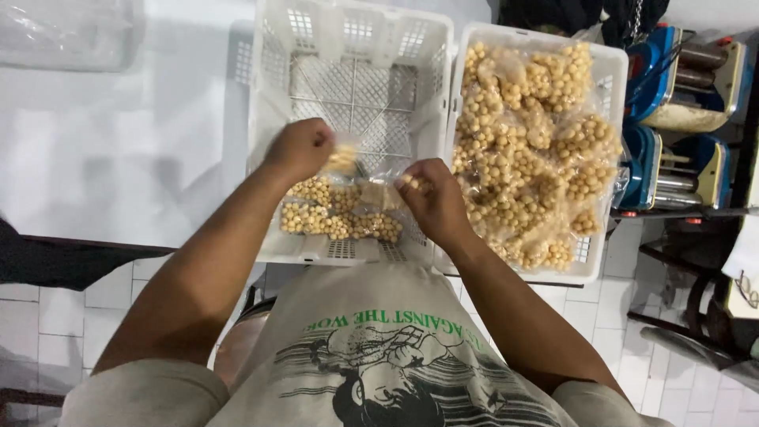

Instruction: Sorting and arranging small plastic bags of snacks from a bulk container into a plastic crate.

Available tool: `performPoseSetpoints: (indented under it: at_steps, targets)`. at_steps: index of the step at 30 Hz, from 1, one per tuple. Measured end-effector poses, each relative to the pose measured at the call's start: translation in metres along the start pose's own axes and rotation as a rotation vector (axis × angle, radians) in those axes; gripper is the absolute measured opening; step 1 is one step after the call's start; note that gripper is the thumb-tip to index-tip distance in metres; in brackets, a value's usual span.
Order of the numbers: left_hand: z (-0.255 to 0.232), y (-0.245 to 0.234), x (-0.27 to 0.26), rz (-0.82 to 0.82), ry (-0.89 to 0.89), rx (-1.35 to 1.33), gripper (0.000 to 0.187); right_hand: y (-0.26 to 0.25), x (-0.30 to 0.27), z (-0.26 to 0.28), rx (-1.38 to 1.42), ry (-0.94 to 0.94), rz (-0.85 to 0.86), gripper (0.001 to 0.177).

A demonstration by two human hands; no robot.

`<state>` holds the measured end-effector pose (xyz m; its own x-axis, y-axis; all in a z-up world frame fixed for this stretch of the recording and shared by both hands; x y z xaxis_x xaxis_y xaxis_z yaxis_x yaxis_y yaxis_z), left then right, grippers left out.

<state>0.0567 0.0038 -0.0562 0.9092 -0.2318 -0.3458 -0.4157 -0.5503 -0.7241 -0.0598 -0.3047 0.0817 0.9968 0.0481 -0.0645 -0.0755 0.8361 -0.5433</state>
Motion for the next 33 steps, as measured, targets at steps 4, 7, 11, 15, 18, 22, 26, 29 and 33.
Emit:
performPoseSetpoints:
  at_steps: [4,7,11,15,18,22,26,29,33]
  targets:
    - [0.036,0.013,0.016,0.089,-0.062,0.433,0.026,0.015,-0.007,-0.004,-0.062,-0.014,0.088,0.022]
    - [0.056,0.039,0.036,0.132,-0.125,0.454,0.042,0.028,-0.014,-0.006,-0.108,0.160,0.237,0.025]
    - [0.034,0.030,0.028,0.041,0.005,0.531,0.032,0.040,-0.019,-0.012,-0.057,0.223,0.346,0.034]
    - [-0.005,0.007,0.003,-0.239,0.285,0.661,0.028,0.058,-0.010,-0.040,0.066,0.263,0.319,0.014]
    - [-0.060,-0.034,-0.040,-0.058,-0.029,-0.174,0.036,0.065,0.002,-0.041,0.287,0.314,0.219,0.026]
    - [-0.080,-0.001,-0.067,0.324,-0.169,-0.743,0.053,0.065,0.005,0.001,0.489,0.415,0.177,0.028]
    - [-0.082,-0.015,-0.066,0.208,-0.005,-0.284,0.053,0.055,0.002,0.022,0.190,0.183,0.426,0.058]
    - [-0.020,0.027,-0.023,0.169,0.014,0.115,0.047,0.033,-0.003,0.029,0.142,0.136,0.434,0.060]
    - [0.026,0.059,0.016,-0.026,0.202,0.668,0.026,-0.015,0.013,0.000,-0.077,-0.057,0.206,0.043]
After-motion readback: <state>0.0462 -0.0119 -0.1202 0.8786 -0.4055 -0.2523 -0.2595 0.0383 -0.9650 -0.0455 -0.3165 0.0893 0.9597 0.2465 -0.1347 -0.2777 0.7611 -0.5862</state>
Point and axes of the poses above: each hand's wrist, its own x-axis towards the middle knuckle, its own y-axis out of the palm, z = x × y, the point moved 5 cm from there along x, towards the middle knuckle
